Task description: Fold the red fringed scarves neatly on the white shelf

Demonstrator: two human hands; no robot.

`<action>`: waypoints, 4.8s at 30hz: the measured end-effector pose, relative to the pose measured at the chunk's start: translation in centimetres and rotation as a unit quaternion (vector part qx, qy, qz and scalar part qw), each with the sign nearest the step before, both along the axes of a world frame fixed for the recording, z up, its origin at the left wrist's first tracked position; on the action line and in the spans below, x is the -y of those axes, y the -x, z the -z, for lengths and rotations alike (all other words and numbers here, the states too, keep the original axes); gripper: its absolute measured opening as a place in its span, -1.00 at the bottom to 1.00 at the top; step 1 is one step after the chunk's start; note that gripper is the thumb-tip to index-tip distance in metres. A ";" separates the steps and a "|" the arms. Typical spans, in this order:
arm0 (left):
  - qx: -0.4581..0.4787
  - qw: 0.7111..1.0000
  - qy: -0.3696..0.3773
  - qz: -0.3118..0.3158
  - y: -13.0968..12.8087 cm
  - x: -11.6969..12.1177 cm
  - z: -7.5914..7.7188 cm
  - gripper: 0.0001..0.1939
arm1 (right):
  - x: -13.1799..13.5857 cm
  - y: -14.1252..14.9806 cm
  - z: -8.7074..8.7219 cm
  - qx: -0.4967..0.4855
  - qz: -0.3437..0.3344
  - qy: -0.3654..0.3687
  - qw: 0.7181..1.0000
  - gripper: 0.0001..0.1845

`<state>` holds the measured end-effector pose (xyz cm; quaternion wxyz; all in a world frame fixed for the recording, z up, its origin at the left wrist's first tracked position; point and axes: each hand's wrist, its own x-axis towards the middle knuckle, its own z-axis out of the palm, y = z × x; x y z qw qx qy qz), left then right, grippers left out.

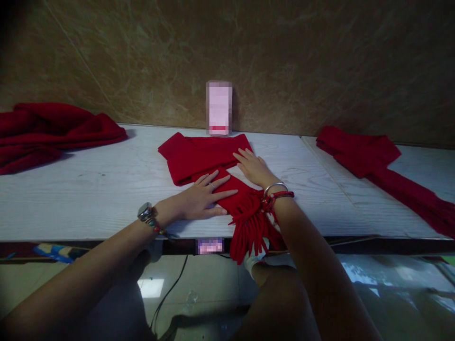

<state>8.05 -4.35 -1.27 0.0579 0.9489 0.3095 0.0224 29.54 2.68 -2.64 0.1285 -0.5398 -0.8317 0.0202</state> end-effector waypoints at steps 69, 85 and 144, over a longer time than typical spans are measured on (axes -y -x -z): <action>-0.051 0.976 -0.070 -0.199 6.3 -4.8 -1.1 -0.46 | 1.3 0.3 -0.5 -0.152 -0.011 -0.005 0.988 -0.32; -0.032 0.973 -0.080 -0.214 6.4 -4.2 -1.1 -0.46 | 3.3 2.7 -2.3 -0.152 0.083 -0.198 0.965 -0.48; -0.020 0.955 -0.098 -0.280 7.4 -4.4 -1.0 -0.47 | 1.7 0.3 -0.9 -0.157 0.052 -0.162 0.973 -0.32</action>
